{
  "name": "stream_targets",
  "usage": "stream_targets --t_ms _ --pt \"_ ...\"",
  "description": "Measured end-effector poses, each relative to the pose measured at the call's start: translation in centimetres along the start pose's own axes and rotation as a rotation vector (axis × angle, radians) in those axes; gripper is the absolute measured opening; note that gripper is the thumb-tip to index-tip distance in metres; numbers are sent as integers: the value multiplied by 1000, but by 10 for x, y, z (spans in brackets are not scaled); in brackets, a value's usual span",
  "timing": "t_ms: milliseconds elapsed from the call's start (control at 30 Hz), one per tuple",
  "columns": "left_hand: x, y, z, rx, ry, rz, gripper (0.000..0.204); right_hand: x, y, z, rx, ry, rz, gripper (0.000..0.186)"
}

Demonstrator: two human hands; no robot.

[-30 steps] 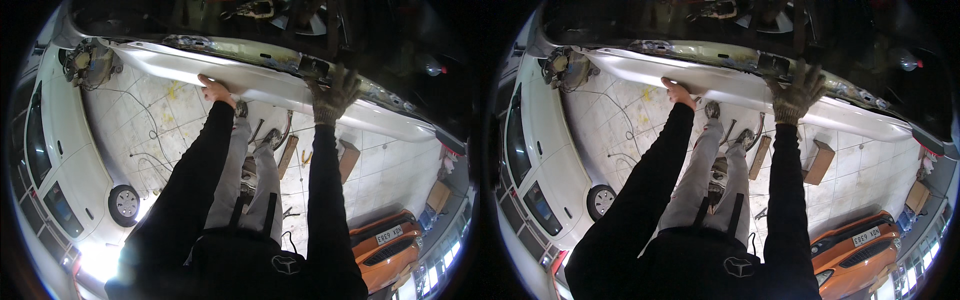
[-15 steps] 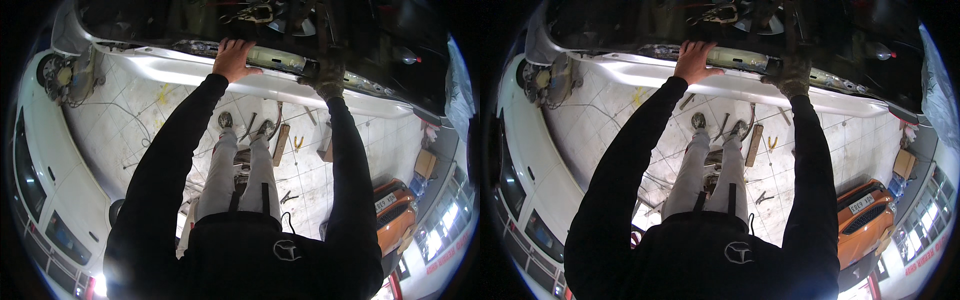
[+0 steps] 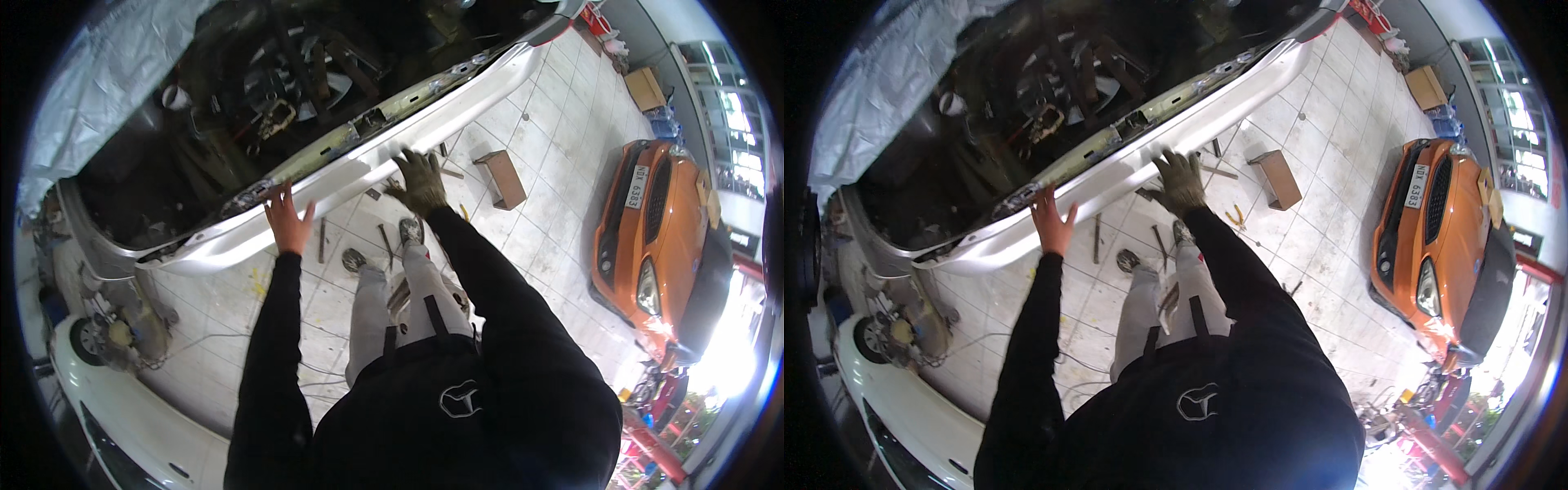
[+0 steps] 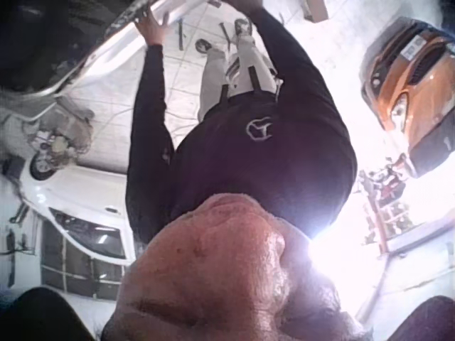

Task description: The person removes the front bumper of a silver car, then uses a hammer and a metal bar to tap and adjust the bumper's position. The person repeatedly aligns and secures the bumper to the car frame.

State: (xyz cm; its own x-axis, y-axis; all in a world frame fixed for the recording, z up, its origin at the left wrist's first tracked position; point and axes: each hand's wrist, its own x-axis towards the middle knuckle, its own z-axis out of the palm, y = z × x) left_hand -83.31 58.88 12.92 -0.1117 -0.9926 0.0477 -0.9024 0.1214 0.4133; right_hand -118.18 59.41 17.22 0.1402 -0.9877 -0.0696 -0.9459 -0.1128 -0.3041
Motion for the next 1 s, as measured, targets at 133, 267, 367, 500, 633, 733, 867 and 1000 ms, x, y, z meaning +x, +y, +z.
stream_targets --t_ms 133,267,367,500,633,733,867,1000 --pt "-157 -10 -11 -18 -187 -209 76 -156 60 -4 18 -316 299 73" --pt "-328 -27 -34 36 -620 -618 85 -306 112 -2 179 -512 700 80" --pt "-420 -45 -51 -16 -801 -769 88 -403 156 38 298 -716 956 89" --pt "-442 -23 -41 -91 -744 -827 87 -464 181 76 346 -630 1120 102" --pt "-443 -47 -42 -7 -482 -728 66 -367 143 46 468 -642 747 99" --pt "-378 -17 0 -522 -269 -813 60 -303 211 56 624 -345 616 89" --pt "-299 74 -3 -821 -44 -852 70 -221 267 16 957 -57 523 70" --pt "-329 118 -17 -873 -20 -966 72 -179 257 -25 1040 -203 678 70"
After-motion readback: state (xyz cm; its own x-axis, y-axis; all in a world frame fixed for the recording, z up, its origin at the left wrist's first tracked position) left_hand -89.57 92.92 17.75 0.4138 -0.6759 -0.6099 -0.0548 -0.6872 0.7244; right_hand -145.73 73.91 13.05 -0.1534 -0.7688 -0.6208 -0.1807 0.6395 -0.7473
